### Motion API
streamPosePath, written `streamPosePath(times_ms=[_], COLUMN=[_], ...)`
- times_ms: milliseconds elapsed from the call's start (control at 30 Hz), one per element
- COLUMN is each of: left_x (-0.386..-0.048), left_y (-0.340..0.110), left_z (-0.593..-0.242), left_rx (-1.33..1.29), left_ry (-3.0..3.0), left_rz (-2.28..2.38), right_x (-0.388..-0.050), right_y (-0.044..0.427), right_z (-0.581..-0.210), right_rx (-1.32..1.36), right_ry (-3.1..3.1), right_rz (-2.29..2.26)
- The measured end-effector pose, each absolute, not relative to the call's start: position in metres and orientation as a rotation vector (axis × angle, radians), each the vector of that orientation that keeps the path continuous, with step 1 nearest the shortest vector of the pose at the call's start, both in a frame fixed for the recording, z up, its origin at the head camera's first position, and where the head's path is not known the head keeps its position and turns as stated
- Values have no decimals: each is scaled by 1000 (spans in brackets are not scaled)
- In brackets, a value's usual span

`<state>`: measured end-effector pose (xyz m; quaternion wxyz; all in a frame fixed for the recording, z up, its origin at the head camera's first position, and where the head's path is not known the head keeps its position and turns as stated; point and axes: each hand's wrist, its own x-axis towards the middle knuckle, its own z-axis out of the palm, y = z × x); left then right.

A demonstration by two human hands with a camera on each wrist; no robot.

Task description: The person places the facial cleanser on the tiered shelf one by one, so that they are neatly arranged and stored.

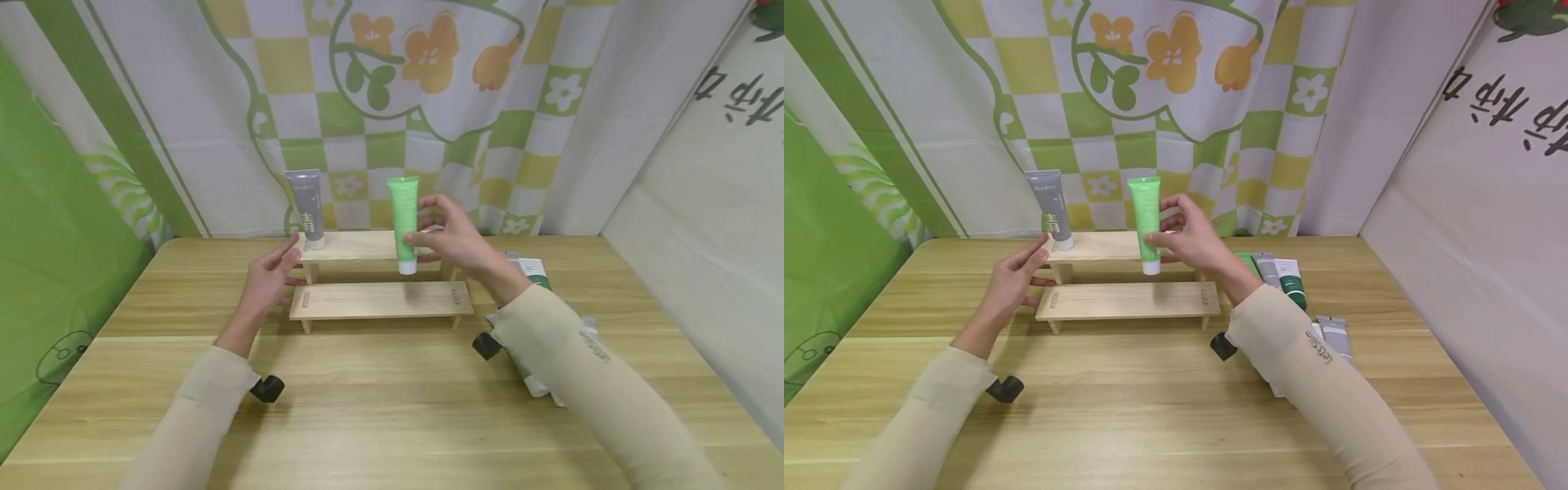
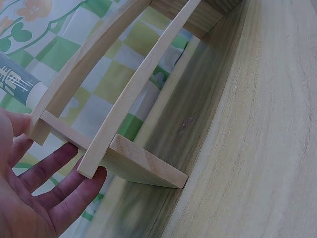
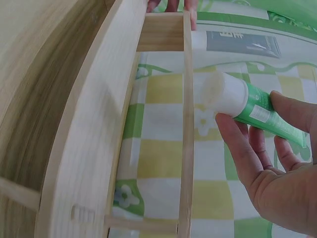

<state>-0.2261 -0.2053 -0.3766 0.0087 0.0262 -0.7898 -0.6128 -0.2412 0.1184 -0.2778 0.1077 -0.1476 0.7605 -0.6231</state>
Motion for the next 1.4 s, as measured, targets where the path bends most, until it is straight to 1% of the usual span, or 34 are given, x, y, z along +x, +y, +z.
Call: streamPosePath(times_ms=[633,1200,1400], left_x=[-222,-224,-225], left_y=[-208,-205,-205], left_z=[-373,-375,-375], left_rx=[77,93,87], left_ry=[-2452,-2461,-2459], left_rz=[-1927,-1922,-1939], right_x=[-255,-270,-272], right_y=[65,36,30], right_z=[-276,-295,-298], right_rx=[-574,-599,-570], right_ry=[2337,2339,2358], right_rz=[-1859,-1955,-1937])
